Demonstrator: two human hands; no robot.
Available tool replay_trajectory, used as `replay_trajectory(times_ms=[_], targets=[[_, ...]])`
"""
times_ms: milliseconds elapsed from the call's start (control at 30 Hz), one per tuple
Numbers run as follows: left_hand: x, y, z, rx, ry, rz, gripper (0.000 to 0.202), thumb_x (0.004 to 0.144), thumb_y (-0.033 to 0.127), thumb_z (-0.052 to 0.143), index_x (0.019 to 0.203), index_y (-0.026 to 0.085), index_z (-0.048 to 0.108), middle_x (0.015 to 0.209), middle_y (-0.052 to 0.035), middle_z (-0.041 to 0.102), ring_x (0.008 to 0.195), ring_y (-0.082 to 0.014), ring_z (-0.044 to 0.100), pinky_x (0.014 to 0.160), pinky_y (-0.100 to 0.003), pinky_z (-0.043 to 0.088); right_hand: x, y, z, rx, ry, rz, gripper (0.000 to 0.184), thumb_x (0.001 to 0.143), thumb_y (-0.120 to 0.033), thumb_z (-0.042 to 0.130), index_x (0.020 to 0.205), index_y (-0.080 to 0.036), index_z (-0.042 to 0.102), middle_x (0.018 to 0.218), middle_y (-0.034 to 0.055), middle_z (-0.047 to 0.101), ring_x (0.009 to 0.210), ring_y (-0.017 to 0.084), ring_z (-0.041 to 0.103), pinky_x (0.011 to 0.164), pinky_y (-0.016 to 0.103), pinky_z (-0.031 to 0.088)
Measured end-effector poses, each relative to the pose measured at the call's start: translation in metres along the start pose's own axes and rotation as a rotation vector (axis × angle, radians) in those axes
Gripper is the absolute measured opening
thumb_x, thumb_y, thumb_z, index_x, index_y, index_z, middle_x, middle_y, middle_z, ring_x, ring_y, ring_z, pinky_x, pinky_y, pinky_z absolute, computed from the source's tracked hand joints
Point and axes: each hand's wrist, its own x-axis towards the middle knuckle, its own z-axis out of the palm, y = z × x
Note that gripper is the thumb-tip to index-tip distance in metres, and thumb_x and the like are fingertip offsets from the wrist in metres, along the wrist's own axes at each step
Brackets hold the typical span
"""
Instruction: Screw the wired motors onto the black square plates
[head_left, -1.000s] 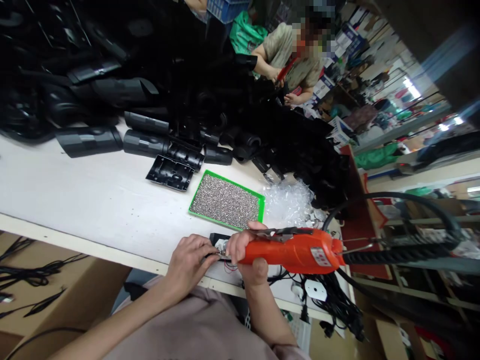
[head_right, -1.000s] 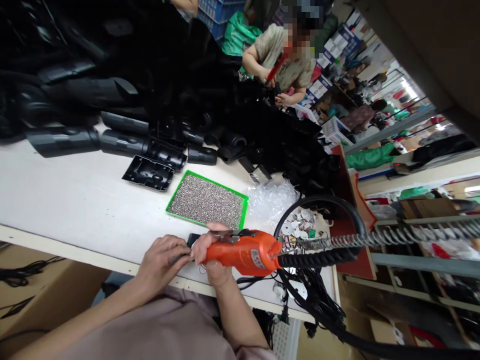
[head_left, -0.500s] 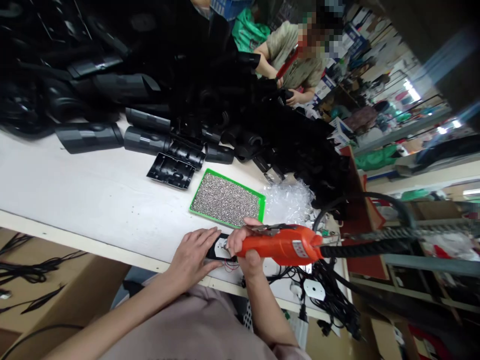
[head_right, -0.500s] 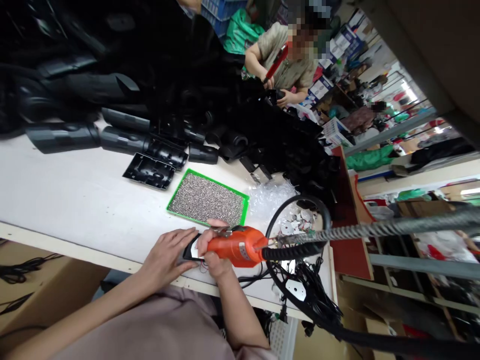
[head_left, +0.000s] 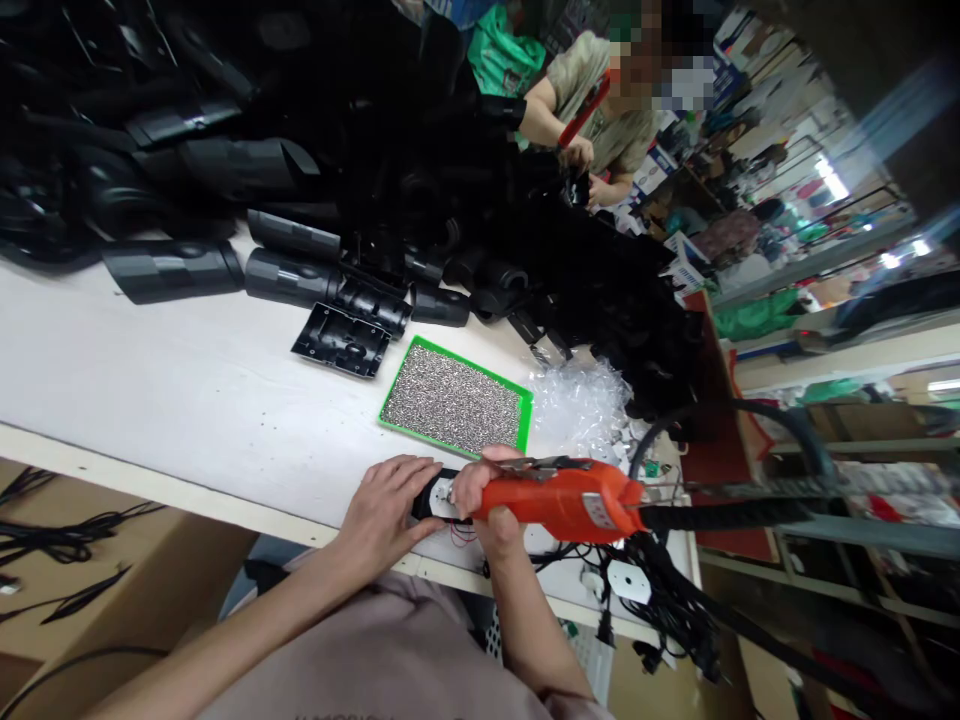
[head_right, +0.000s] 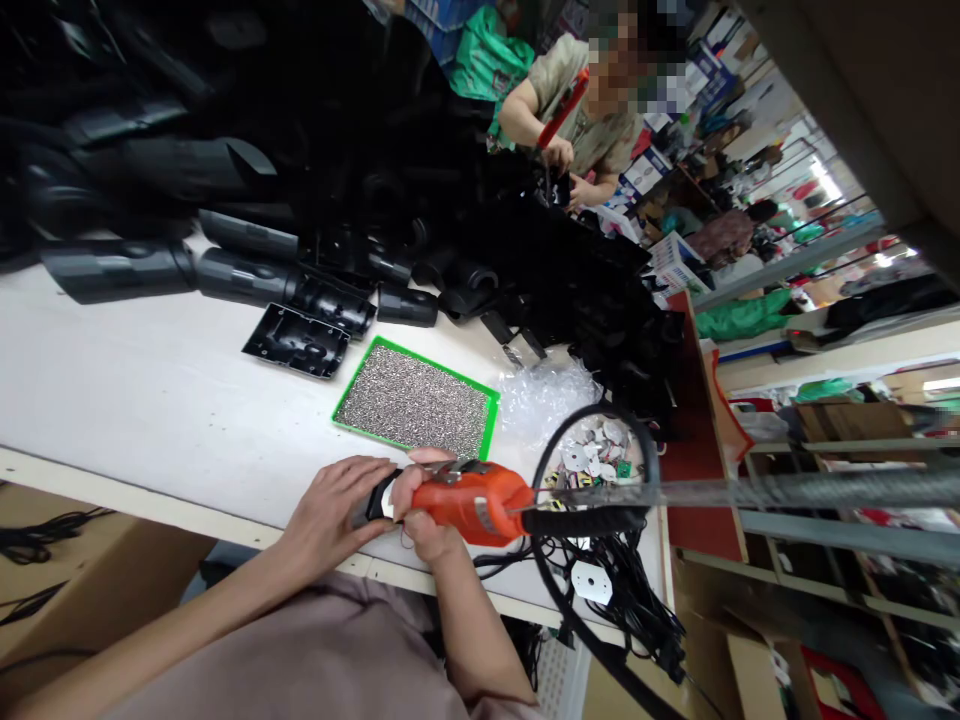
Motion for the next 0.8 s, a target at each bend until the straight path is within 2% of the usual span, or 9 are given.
replay_trajectory(times_ms=[67, 133, 200, 267, 433, 600, 700, 800], targets=[[0.001, 0.002, -0.003, -0.032, 0.072, 0.018, 0.048, 0.085, 0.043, 0.065, 0.127, 0.022, 0.055, 0.121, -0.0104, 0.064, 0.112, -0.0268, 0.055, 0.093, -0.043, 0.043, 0.006, -0.014, 0.008, 0.056, 0.004, -0.126, 0.041, 0.081, -0.061, 0.061, 0.108, -0.031, 0.054, 0.051, -0.0095, 0.045, 0.037, 0.012, 0.038, 0.047, 0.03, 0.047], [0.002, 0.005, -0.006, -0.058, 0.121, 0.036, 0.034, 0.086, 0.043, 0.064, 0.113, 0.021, 0.064, 0.109, -0.0088, 0.067, 0.104, -0.0252, 0.057, 0.088, -0.041, 0.045, 0.011, -0.025, 0.015, 0.1, -0.017, -0.197, 0.038, 0.083, -0.058, 0.061, 0.111, -0.032, 0.055, 0.05, -0.0099, 0.044, 0.035, 0.01, 0.034, 0.045, 0.029, 0.047], [0.004, 0.009, -0.01, -0.083, 0.12, 0.048, 0.02, 0.089, 0.039, 0.061, 0.096, 0.022, 0.07, 0.097, -0.006, 0.068, 0.096, -0.0225, 0.058, 0.083, -0.038, 0.045, 0.014, -0.032, 0.02, 0.122, -0.039, -0.206, 0.038, 0.084, -0.058, 0.06, 0.111, -0.032, 0.056, 0.05, -0.0099, 0.043, 0.033, 0.01, 0.033, 0.045, 0.028, 0.047], [0.005, 0.012, -0.012, -0.107, 0.108, 0.041, 0.018, 0.092, 0.033, 0.057, 0.087, 0.023, 0.071, 0.091, -0.004, 0.068, 0.091, -0.0202, 0.058, 0.08, -0.037, 0.044, 0.014, -0.034, 0.023, 0.127, -0.046, -0.196, 0.038, 0.084, -0.059, 0.06, 0.111, -0.032, 0.056, 0.05, -0.0099, 0.042, 0.033, 0.01, 0.034, 0.046, 0.029, 0.048], [0.004, 0.012, -0.013, -0.156, 0.08, -0.01, 0.02, 0.093, 0.031, 0.056, 0.085, 0.025, 0.073, 0.085, -0.0019, 0.07, 0.085, -0.0191, 0.058, 0.074, -0.034, 0.044, 0.01, -0.031, 0.025, 0.121, -0.071, -0.182, 0.039, 0.083, -0.061, 0.059, 0.112, -0.034, 0.054, 0.051, -0.0102, 0.041, 0.034, 0.011, 0.035, 0.047, 0.029, 0.048], [-0.002, 0.009, -0.008, -0.177, 0.033, -0.002, 0.025, 0.096, 0.032, 0.05, 0.09, 0.029, 0.075, 0.092, -0.002, 0.071, 0.087, -0.02, 0.058, 0.074, -0.035, 0.046, 0.006, -0.029, 0.024, 0.126, -0.076, -0.193, 0.042, 0.083, -0.061, 0.06, 0.113, -0.033, 0.055, 0.05, -0.0101, 0.041, 0.034, 0.01, 0.034, 0.045, 0.028, 0.046], [-0.006, 0.007, -0.004, -0.103, 0.046, -0.005, 0.025, 0.094, 0.034, 0.055, 0.115, 0.029, 0.068, 0.111, -0.005, 0.069, 0.1, -0.0235, 0.058, 0.081, -0.039, 0.047, 0.005, -0.03, 0.022, 0.075, -0.042, -0.191, 0.043, 0.082, -0.063, 0.059, 0.112, -0.032, 0.054, 0.05, -0.0104, 0.041, 0.032, 0.01, 0.032, 0.044, 0.028, 0.045], [-0.007, 0.003, -0.003, -0.02, 0.037, -0.043, 0.063, 0.084, 0.042, 0.066, 0.14, 0.023, 0.045, 0.128, -0.011, 0.061, 0.114, -0.0285, 0.054, 0.091, -0.044, 0.045, 0.005, -0.026, 0.019, 0.019, 0.003, -0.206, 0.044, 0.08, -0.064, 0.059, 0.109, -0.032, 0.054, 0.049, -0.0103, 0.042, 0.032, 0.01, 0.033, 0.044, 0.029, 0.045]])
